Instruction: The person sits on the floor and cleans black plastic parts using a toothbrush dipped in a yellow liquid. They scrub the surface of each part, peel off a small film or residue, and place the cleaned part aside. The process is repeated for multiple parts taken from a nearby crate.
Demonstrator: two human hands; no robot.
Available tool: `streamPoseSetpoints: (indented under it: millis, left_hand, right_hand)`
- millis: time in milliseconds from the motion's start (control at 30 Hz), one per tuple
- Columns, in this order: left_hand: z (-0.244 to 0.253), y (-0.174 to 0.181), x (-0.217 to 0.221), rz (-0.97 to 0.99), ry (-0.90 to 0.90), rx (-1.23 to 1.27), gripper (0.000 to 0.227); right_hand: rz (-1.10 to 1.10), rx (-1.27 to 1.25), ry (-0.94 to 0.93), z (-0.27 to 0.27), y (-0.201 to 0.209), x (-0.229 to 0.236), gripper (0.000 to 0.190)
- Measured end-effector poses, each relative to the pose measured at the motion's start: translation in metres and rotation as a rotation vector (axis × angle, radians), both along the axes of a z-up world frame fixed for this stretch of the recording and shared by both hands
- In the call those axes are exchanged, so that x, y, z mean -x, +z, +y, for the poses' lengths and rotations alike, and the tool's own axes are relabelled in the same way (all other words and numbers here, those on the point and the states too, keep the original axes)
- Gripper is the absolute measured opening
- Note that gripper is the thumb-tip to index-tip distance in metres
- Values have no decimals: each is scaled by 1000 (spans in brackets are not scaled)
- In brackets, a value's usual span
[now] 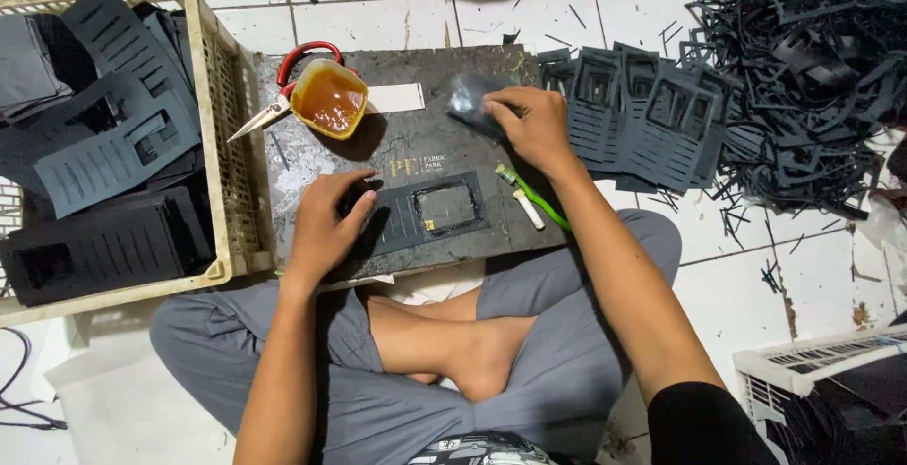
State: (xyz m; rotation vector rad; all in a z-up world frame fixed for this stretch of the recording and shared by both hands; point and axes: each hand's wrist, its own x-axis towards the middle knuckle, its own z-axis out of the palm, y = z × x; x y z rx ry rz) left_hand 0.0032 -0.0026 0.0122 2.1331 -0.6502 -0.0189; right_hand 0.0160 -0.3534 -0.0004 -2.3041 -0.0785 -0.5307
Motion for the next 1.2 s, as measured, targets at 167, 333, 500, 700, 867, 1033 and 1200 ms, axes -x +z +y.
streamPoseSetpoints:
  millis: [167, 333, 500, 700, 867, 1033, 1200]
  left_hand:
    - [-3, 5, -2, 15, 34, 82, 24]
    - [-28, 22, -6, -107, 39, 89, 21]
    - [-89, 26, -22, -175, -32, 155, 19]
    - [-144, 19, -76, -241, -20, -22, 31]
    - [-163, 8, -128, -566, -221, -249, 19]
    - [-176, -1, -149, -597, -235, -361, 2]
    - [-184, 28, -131, -624, 4, -100, 16]
  right_hand:
    - [22, -70, -61, -2, 3, 2, 9]
    - [8, -76, -128, 2, 6, 4, 8]
    - [-30, -83, -135, 7, 9, 9, 6]
    - [-139, -66, -107, 3, -10, 11, 6]
    - [-188, -27, -90, 3, -17, 10, 5]
    - [-268, 86, -17, 3, -45, 3, 3]
    - [-142, 139, -71, 27, 8, 18, 6]
